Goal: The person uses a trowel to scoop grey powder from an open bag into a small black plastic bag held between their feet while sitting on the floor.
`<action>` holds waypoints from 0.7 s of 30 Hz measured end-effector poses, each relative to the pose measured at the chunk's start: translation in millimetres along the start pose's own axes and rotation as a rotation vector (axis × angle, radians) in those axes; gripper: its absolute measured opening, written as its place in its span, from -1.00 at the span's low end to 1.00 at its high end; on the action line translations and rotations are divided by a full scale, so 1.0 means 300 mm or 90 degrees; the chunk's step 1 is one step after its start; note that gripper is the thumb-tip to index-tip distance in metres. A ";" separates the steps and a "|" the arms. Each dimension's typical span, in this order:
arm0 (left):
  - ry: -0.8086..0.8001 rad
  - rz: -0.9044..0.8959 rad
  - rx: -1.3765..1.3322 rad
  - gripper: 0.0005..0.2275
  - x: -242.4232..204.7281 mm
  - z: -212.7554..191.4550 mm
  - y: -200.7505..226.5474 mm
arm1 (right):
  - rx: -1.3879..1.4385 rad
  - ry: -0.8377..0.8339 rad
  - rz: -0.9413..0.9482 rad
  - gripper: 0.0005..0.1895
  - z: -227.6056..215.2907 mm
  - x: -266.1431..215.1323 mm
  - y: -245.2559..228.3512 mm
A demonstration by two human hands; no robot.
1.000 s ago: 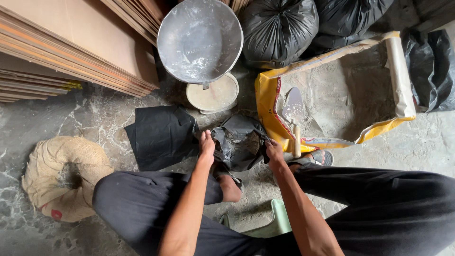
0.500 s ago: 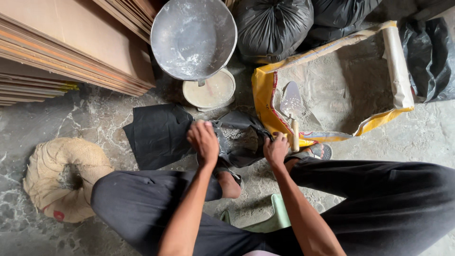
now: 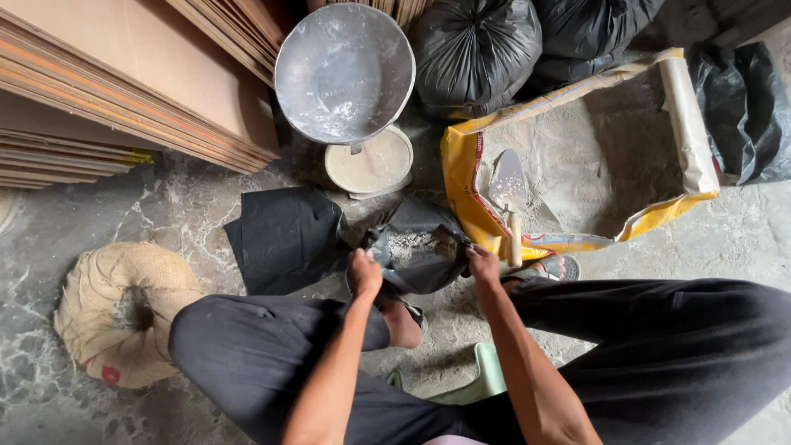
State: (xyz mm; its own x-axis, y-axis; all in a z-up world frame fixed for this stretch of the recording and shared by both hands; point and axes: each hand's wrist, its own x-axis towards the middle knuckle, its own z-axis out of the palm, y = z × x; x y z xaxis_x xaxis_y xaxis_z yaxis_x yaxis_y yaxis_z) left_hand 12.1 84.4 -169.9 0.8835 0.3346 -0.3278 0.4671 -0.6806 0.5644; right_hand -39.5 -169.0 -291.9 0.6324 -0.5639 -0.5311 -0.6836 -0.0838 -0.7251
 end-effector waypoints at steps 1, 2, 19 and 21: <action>0.001 -0.001 -0.001 -0.84 0.052 0.031 -0.054 | -0.001 -0.001 -0.001 -0.82 -0.021 -0.016 -0.060; -0.002 -0.082 -0.038 -0.81 0.086 0.057 -0.126 | 0.054 -0.012 0.006 -0.79 -0.043 -0.053 -0.103; 0.104 0.420 0.050 -0.66 -0.143 -0.211 0.333 | -0.413 0.094 -0.700 -0.64 -0.065 -0.311 -0.401; -0.031 0.667 0.280 -0.85 -0.084 -0.107 0.251 | -0.512 -0.117 -0.719 -0.73 -0.005 -0.291 -0.365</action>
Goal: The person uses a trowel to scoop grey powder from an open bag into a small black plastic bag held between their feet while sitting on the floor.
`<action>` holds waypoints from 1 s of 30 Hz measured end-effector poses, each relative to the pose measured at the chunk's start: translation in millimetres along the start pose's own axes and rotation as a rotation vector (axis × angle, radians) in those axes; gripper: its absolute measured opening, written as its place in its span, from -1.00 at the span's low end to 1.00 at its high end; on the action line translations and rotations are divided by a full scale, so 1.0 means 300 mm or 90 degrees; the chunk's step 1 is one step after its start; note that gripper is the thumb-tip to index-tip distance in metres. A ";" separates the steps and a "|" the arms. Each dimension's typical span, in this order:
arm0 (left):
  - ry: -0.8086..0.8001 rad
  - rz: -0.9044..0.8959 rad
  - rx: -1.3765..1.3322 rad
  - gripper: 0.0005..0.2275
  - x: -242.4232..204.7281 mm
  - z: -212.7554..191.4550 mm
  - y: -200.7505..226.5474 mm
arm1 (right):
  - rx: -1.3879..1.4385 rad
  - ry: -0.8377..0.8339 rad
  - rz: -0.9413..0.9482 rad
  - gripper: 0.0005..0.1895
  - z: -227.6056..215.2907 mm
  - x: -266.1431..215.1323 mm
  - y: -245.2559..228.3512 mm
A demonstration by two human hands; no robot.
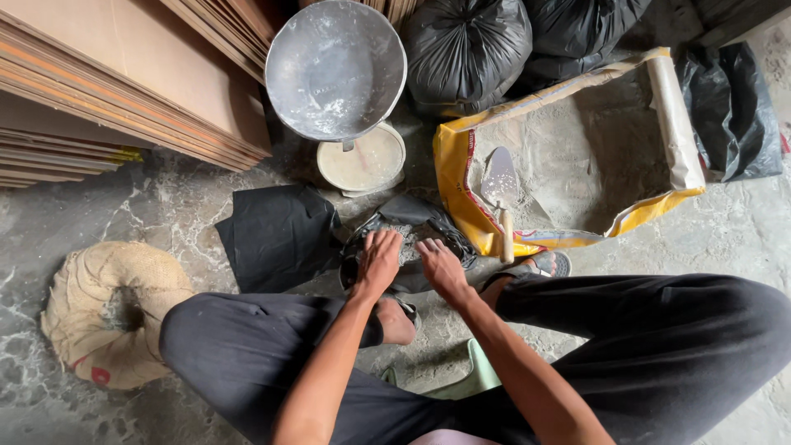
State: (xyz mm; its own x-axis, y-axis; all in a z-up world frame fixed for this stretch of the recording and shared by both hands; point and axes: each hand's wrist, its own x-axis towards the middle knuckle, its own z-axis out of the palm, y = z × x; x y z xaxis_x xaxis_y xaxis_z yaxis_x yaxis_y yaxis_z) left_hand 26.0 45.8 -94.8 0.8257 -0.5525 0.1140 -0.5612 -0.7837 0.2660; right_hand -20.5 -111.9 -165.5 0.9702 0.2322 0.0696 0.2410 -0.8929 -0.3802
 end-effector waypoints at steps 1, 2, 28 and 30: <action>-0.001 0.001 0.002 -0.85 -0.009 0.004 -0.009 | 0.002 0.002 0.000 -0.73 -0.008 -0.002 0.018; -0.092 -0.030 0.065 -0.73 -0.017 0.008 -0.019 | -0.066 -0.074 0.026 -0.74 -0.016 -0.003 0.036; -0.112 0.004 0.105 -0.69 0.125 0.182 -0.081 | -0.075 -0.180 0.051 -0.71 -0.049 -0.119 -0.019; -0.128 -0.053 0.019 -0.56 0.154 0.142 -0.077 | 0.017 -0.159 0.070 -0.76 -0.059 -0.137 -0.071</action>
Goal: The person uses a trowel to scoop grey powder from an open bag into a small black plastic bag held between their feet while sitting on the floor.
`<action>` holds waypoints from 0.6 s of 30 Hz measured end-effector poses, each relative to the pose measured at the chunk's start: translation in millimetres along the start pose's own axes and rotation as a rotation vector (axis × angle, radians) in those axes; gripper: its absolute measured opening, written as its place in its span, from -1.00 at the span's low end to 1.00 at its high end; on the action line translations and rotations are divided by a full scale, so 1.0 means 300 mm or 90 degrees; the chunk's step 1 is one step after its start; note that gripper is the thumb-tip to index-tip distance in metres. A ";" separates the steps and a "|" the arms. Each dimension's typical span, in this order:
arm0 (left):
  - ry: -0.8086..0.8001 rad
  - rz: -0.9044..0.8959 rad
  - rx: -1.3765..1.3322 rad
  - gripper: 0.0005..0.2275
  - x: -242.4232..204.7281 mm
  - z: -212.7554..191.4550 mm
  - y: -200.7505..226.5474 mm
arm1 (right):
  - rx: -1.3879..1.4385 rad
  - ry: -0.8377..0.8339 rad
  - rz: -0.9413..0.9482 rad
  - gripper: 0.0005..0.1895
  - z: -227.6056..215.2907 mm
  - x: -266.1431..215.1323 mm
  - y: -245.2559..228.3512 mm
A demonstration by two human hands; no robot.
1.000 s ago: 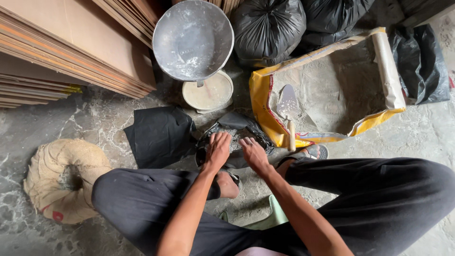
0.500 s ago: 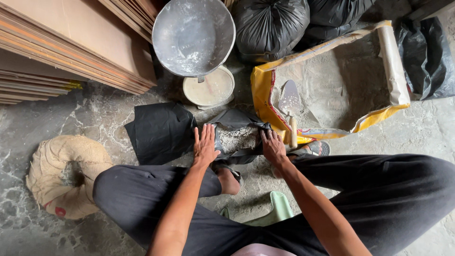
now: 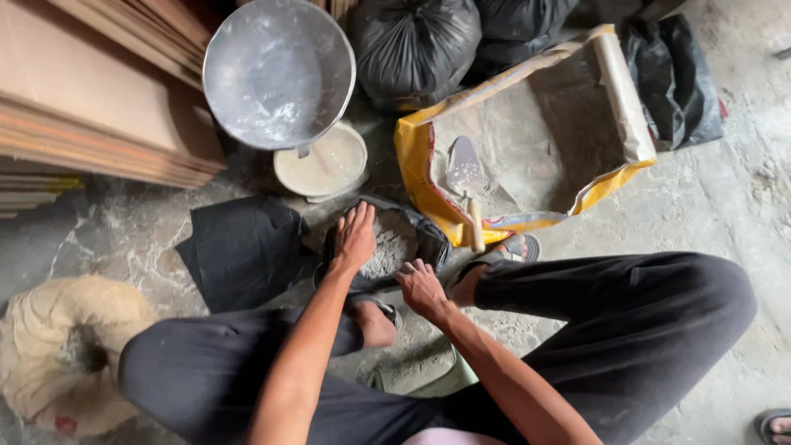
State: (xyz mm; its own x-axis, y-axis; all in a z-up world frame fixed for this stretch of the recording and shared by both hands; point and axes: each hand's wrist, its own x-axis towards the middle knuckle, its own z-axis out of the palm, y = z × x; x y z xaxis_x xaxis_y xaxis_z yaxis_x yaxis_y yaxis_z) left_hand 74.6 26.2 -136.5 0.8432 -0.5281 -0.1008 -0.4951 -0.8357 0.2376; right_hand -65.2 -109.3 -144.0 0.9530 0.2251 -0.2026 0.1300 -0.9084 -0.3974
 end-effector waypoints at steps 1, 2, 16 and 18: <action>0.006 0.008 0.000 -0.56 0.016 0.025 -0.016 | -0.004 0.008 0.005 -0.76 -0.044 0.012 0.039; -0.020 -0.039 -0.063 -0.63 0.033 0.051 -0.033 | -0.036 0.095 0.006 -0.76 -0.088 0.025 0.078; 0.043 -0.034 -0.264 -0.74 0.163 -0.131 0.343 | -0.027 0.130 0.341 -0.61 0.160 0.080 0.678; 0.118 0.015 -0.140 -0.66 0.221 -0.122 0.399 | 0.359 0.130 0.544 -0.51 0.036 0.084 0.628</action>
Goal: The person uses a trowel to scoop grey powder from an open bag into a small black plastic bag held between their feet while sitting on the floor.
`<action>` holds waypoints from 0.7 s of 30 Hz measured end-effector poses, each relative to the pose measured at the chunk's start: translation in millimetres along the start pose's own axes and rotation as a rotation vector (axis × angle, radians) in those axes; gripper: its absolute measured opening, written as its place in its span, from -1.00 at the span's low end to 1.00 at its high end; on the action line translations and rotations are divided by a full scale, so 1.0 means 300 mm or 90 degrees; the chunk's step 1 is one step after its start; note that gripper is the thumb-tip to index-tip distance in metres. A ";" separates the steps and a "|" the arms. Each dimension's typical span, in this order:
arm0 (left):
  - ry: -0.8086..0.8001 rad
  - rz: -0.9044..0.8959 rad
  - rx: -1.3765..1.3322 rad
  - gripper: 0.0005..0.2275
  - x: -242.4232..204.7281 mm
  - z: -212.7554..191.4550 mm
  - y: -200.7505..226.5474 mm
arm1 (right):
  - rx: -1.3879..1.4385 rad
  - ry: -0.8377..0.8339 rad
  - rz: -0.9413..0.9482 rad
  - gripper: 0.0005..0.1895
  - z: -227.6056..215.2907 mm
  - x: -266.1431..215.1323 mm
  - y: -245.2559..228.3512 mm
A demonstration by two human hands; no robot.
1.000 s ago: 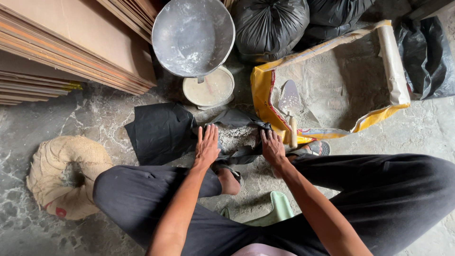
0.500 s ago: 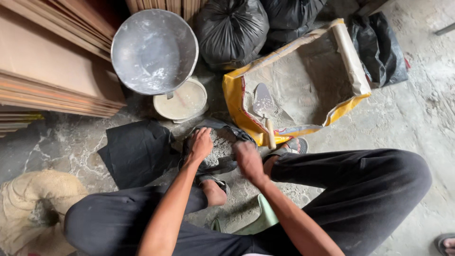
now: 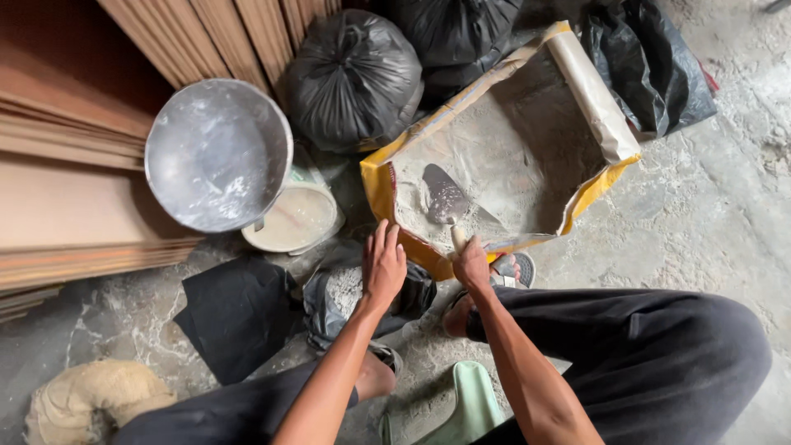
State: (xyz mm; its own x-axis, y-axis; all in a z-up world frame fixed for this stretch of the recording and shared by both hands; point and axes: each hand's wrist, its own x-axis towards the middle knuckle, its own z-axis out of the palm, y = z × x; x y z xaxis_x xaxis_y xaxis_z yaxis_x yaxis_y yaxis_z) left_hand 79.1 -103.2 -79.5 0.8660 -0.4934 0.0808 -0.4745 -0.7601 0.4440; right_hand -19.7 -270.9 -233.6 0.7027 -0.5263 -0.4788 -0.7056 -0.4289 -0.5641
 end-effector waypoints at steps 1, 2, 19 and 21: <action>-0.007 0.003 0.001 -0.66 0.041 0.014 0.025 | 0.004 -0.001 0.007 -0.51 -0.047 0.011 -0.017; 0.011 0.061 0.050 -0.66 0.080 0.029 0.047 | -0.100 0.003 -0.024 -0.42 -0.091 0.023 -0.033; -0.283 0.002 0.323 -0.38 0.172 0.070 0.087 | -0.459 -0.095 -0.163 -0.67 -0.547 0.192 0.131; -0.309 -0.008 0.311 -0.39 0.172 0.067 0.088 | -0.415 -0.142 -0.148 -0.70 -0.568 0.163 0.078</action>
State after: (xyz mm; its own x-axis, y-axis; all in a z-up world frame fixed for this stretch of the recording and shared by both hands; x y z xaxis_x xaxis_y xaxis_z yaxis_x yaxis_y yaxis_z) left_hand 108.1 -157.4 -81.6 0.7573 -0.5309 -0.3804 -0.5804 -0.8141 -0.0194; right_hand -17.2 -431.8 -155.5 0.7941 -0.2364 -0.5600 -0.3982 -0.8984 -0.1854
